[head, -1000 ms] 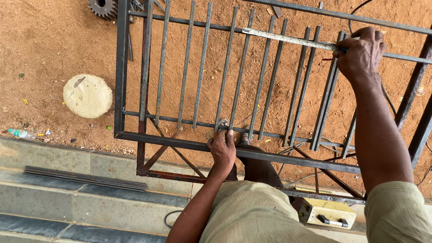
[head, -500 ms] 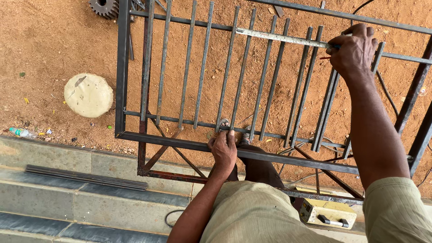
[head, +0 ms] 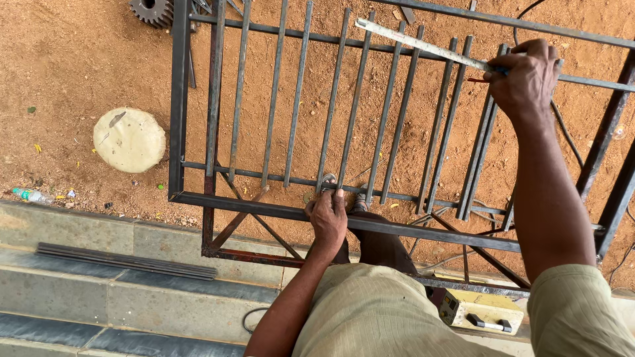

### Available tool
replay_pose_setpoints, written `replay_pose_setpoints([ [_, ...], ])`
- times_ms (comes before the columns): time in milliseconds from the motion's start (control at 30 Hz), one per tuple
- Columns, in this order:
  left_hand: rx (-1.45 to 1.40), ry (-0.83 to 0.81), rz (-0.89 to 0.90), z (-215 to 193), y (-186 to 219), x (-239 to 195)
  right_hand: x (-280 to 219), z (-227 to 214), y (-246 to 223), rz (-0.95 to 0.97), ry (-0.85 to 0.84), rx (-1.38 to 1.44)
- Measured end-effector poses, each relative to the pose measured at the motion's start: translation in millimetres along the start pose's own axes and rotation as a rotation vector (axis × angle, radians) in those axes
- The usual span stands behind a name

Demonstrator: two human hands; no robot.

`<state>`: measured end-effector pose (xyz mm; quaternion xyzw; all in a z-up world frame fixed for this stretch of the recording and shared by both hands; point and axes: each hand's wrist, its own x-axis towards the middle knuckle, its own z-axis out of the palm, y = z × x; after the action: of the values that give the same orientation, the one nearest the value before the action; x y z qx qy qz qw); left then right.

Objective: The person measures the spacing between vertical bars on a metal frame using a tape measure. They repeatedly position the tape measure across different sections of the frame to check distances, holding the tape with both hands and adjusting its placement along the bars.

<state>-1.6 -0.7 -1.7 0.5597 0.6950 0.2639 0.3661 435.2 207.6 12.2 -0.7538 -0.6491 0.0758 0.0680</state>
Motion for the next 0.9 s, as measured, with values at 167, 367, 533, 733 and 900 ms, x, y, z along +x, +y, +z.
replay_pose_setpoints([
  [167, 0.029, -0.006, 0.022, 0.2, -5.0, -0.9, -51.1, -15.6, 4.5, -0.008, 0.044, 0.013],
  [367, 0.133, -0.076, 0.174, -8.4, 3.3, -12.5, -142.8, -42.5, 8.3, 0.135, 0.014, 0.043],
  [533, 0.112, -0.154, 0.130, -2.5, 27.4, -22.5, -222.4, -55.2, 9.9, 0.265, 0.016, 0.073],
  [733, 0.061, -0.321, -0.042, 16.9, 40.0, -27.5, -299.1, -63.3, 19.8, 0.438, 0.056, 0.107],
  [900, 0.103, -0.071, 0.196, 24.2, 37.6, -47.1, -351.8, -68.9, 33.2, 0.470, 0.156, 0.143],
])
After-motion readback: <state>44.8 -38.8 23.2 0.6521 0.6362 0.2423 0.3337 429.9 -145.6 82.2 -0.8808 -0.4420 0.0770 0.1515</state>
